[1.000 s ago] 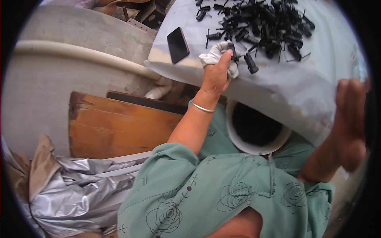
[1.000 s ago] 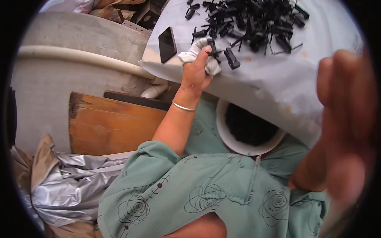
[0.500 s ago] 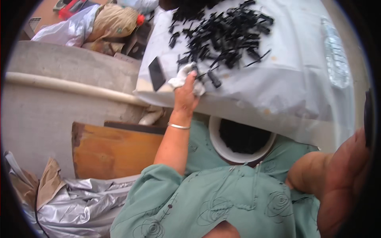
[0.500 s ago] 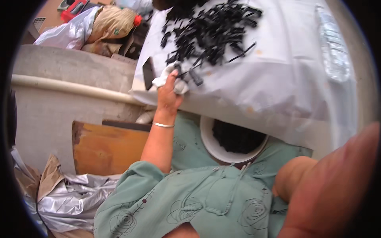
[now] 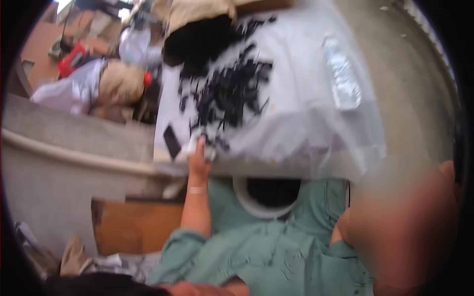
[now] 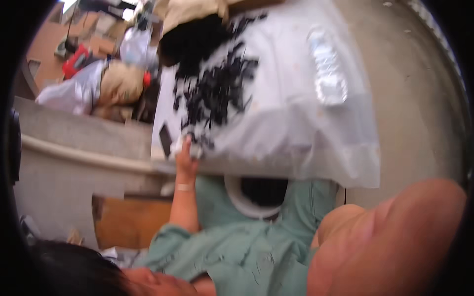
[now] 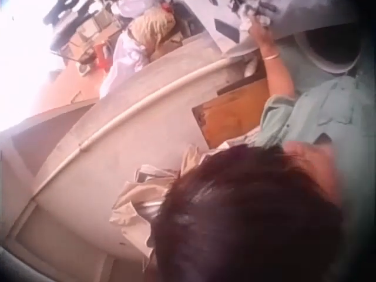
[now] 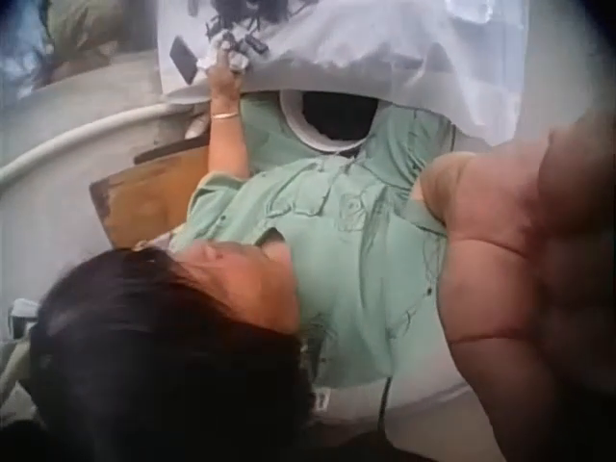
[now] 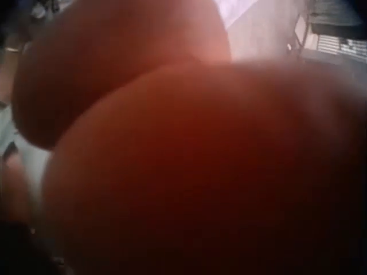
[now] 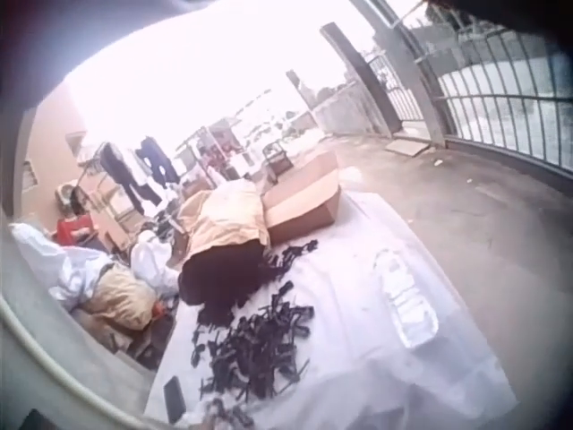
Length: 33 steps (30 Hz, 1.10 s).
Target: Wiping and cleaning small black plastic components using a white cloth.
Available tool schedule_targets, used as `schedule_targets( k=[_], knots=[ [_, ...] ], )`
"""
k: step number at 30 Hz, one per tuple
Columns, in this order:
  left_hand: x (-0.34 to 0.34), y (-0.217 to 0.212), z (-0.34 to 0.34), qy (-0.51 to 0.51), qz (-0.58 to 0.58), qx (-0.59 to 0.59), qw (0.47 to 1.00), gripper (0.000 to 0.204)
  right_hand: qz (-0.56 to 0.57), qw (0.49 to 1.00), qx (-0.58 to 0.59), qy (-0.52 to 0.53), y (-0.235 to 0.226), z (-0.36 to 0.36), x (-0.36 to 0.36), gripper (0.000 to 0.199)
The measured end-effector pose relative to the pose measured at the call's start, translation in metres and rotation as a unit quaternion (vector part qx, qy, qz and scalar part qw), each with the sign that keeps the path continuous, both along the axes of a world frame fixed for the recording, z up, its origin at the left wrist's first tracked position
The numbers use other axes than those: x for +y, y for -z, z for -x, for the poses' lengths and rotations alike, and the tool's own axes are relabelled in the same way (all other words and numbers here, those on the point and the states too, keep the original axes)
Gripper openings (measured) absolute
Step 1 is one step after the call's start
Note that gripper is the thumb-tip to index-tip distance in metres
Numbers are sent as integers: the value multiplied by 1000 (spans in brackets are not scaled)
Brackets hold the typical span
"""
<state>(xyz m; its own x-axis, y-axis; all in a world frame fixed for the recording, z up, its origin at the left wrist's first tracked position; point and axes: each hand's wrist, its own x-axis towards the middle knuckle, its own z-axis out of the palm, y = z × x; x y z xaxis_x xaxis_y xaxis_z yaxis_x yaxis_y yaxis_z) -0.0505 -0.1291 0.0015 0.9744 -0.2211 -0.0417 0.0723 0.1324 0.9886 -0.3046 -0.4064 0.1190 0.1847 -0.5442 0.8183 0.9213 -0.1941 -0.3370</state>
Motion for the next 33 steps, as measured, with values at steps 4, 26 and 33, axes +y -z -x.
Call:
schedule_targets(
  k=[4,26,33],
  knots=[
    [7,18,-27,53,45,22,997,20,-15,992,73,-104,27,-37,-5,35],
    [11,-6,21,-174,-161,-29,971,21,-56,979,63,-187,-82,-23,6,35],
    [-9,20,37,-39,117,-211,970,26,355,904,-233,-40,-129,99,-35,35]
  ],
)
